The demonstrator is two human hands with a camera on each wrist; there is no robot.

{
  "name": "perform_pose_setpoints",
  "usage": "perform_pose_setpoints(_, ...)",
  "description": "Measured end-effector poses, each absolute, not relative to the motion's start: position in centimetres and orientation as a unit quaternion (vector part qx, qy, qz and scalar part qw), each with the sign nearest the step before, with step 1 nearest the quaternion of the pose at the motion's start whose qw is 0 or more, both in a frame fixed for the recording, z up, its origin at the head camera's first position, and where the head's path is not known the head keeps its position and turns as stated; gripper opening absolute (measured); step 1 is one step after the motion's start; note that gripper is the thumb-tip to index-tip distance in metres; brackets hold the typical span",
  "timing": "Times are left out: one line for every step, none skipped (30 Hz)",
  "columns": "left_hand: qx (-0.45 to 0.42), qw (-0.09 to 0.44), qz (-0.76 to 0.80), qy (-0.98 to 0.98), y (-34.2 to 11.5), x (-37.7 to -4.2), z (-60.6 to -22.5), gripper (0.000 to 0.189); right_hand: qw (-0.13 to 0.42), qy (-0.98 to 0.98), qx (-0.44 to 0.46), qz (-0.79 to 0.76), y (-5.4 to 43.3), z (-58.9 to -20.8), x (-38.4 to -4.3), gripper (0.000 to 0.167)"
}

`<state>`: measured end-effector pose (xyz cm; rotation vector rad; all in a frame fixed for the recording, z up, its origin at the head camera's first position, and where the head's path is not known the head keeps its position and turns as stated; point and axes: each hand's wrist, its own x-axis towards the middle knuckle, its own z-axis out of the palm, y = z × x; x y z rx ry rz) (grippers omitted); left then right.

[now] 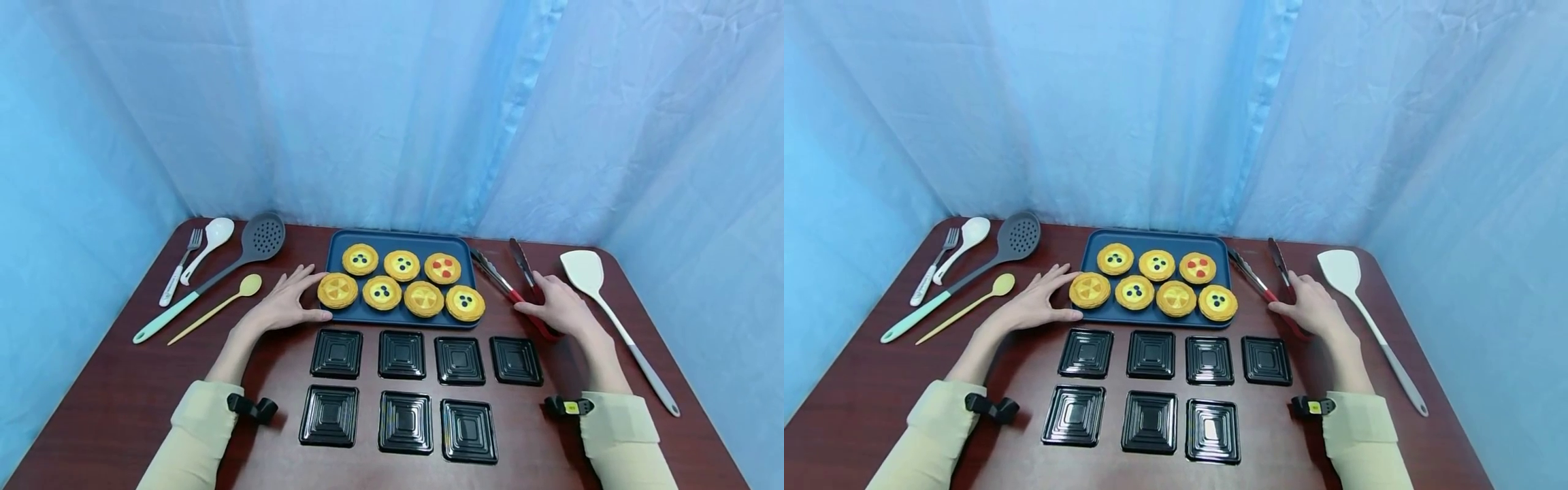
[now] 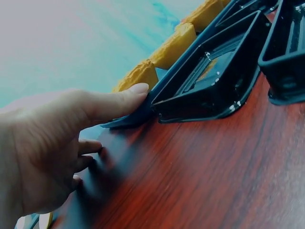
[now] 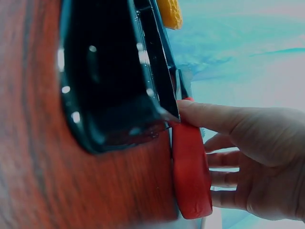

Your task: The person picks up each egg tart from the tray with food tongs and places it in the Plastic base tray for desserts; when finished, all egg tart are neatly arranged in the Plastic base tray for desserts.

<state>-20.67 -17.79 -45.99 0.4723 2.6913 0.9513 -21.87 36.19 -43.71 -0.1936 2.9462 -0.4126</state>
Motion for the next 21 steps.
perform_pose_setpoints(0.16, 0.125, 0.327, 0.923, -17.8, -20.6, -46.0, 0.09, 0.08, 0.985, -0.065, -0.139, 36.2, -43.8, -21.9, 0.095)
perform_pose_setpoints(0.159, 0.124, 0.327, 0.923, -17.8, -20.6, -46.1, 0.09, 0.08, 0.985, -0.066, -0.14, 36.2, -43.8, -21.9, 0.095)
perform_pose_setpoints(0.158, 0.123, 0.326, 0.924, -17.8, -20.5, -46.1, 0.089, 0.079, 0.985, -0.066, -0.141, 36.2, -43.8, -21.9, 0.094)
perform_pose_setpoints(0.157, 0.121, 0.326, 0.924, -17.8, -20.5, -46.2, 0.089, 0.08, 0.984, -0.066, -0.142, 36.2, -43.8, -21.8, 0.094)
perform_pose_setpoints(0.156, 0.12, 0.326, 0.925, -17.7, -20.5, -46.2, 0.089, 0.08, 0.984, -0.066, -0.142, 36.2, -43.7, -21.8, 0.094)
perform_pose_setpoints(0.155, 0.119, 0.326, 0.925, -17.7, -20.5, -46.3, 0.089, 0.081, 0.984, -0.066, -0.144, 36.2, -43.7, -21.8, 0.093)
perform_pose_setpoints(0.154, 0.12, 0.327, 0.925, -17.7, -20.4, -46.2, 0.089, 0.081, 0.984, -0.066, -0.146, 36.2, -43.6, -21.8, 0.092)
perform_pose_setpoints(0.153, 0.12, 0.326, 0.925, -17.7, -20.4, -46.2, 0.089, 0.083, 0.983, -0.065, -0.15, 36.3, -43.5, -21.8, 0.091)
perform_pose_setpoints(0.152, 0.121, 0.326, 0.925, -17.7, -20.4, -46.2, 0.09, 0.083, 0.983, -0.066, -0.152, 36.4, -43.4, -21.9, 0.089)
perform_pose_setpoints(0.151, 0.121, 0.326, 0.925, -17.7, -20.4, -46.2, 0.09, 0.084, 0.982, -0.066, -0.155, 36.5, -43.2, -21.9, 0.088)
perform_pose_setpoints(0.15, 0.121, 0.325, 0.926, -17.7, -20.5, -46.2, 0.09, 0.083, 0.982, -0.068, -0.158, 36.7, -43.1, -21.9, 0.087)
perform_pose_setpoints(0.15, 0.121, 0.324, 0.926, -17.6, -20.5, -46.1, 0.09, 0.082, 0.981, -0.069, -0.163, 36.9, -42.9, -21.9, 0.085)
perform_pose_setpoints(0.15, 0.12, 0.323, 0.927, -17.6, -20.5, -46.1, 0.09, 0.081, 0.98, -0.071, -0.167, 37.1, -42.7, -21.9, 0.083)
perform_pose_setpoints(0.15, 0.118, 0.322, 0.927, -17.6, -20.6, -46.1, 0.09, 0.08, 0.979, -0.072, -0.171, 37.3, -42.5, -21.9, 0.081)
perform_pose_setpoints(0.15, 0.118, 0.321, 0.927, -17.6, -20.6, -46.1, 0.09, 0.076, 0.979, -0.074, -0.173, 37.5, -42.3, -21.8, 0.079)
perform_pose_setpoints(0.15, 0.117, 0.321, 0.928, -17.6, -20.7, -46.1, 0.09, 0.074, 0.979, -0.076, -0.176, 37.7, -42.0, -21.6, 0.078)
perform_pose_setpoints(0.15, 0.117, 0.32, 0.928, -17.6, -20.7, -46.1, 0.09, 0.072, 0.978, -0.08, -0.18, 37.9, -41.7, -21.4, 0.077)
perform_pose_setpoints(0.151, 0.117, 0.32, 0.928, -17.6, -20.8, -46.1, 0.09, 0.071, 0.977, -0.083, -0.185, 38.0, -41.3, -21.2, 0.075)
perform_pose_setpoints(0.151, 0.117, 0.32, 0.928, -17.6, -20.8, -46.1, 0.09, 0.07, 0.976, -0.089, -0.186, 38.1, -41.0, -21.0, 0.074)
perform_pose_setpoints(0.15, 0.118, 0.32, 0.928, -17.6, -20.8, -46.1, 0.09, 0.069, 0.976, -0.094, -0.186, 38.3, -40.5, -20.7, 0.074)
perform_pose_setpoints(0.15, 0.119, 0.321, 0.928, -17.6, -20.8, -46.1, 0.09, 0.07, 0.975, -0.1, -0.186, 38.4, -40.0, -20.4, 0.073)
